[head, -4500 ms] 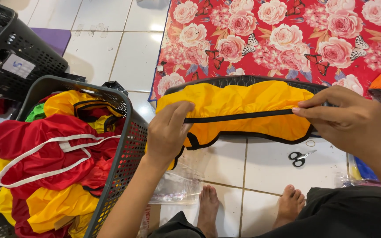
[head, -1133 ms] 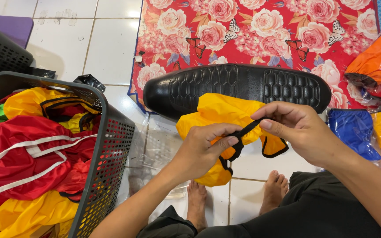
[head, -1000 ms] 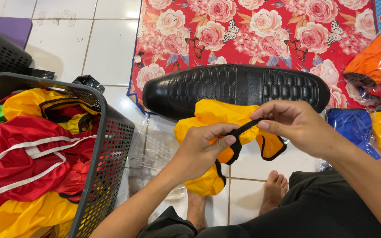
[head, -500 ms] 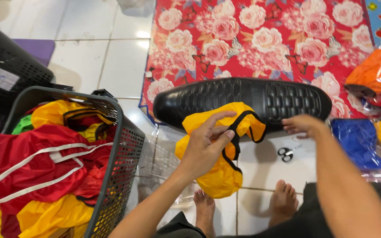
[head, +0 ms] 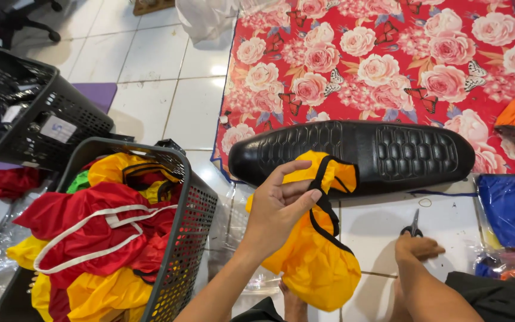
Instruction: Trimming excess material from a yellow and black fabric seat cover using scissors
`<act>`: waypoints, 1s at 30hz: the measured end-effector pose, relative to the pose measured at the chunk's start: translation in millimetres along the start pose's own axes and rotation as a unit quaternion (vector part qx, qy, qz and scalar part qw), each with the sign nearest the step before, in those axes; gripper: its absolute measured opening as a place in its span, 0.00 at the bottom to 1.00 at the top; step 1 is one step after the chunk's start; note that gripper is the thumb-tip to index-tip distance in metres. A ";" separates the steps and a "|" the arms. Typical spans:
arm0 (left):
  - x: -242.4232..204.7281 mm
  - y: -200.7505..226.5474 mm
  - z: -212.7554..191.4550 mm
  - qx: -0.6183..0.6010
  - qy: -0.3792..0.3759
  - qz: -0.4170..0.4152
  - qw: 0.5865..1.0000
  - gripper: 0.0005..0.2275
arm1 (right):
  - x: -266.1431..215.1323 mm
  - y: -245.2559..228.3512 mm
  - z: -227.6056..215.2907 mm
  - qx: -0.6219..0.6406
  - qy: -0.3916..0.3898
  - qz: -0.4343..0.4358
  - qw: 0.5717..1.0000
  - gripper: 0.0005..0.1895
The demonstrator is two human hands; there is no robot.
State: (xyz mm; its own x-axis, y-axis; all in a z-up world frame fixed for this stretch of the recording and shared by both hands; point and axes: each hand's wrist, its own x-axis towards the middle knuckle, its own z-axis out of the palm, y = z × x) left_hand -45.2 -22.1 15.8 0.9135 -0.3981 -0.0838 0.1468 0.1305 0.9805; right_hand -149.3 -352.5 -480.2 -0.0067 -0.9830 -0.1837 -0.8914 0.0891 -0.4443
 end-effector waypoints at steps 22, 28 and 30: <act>-20.5 5.3 27.2 -0.136 0.027 0.023 0.990 0.10 | -35.3 -23.1 -49.4 -0.357 -0.372 -0.473 0.715 0.14; -24.6 9.7 20.7 0.079 0.024 0.165 0.983 0.07 | -52.0 -271.3 -243.5 -0.297 -0.254 -0.541 0.744 0.24; -13.7 10.6 18.7 0.129 0.065 0.263 0.954 0.08 | -33.4 -320.9 -310.6 -0.379 -0.107 -0.608 0.689 0.19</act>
State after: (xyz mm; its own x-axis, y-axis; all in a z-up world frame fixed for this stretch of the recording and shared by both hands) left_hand -63.2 -32.2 30.6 0.8765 -0.2213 0.4276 -0.4284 0.0468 0.9024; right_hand -3.7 -398.1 -59.2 0.9493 -0.2030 -0.2402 -0.1598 -0.9691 0.1877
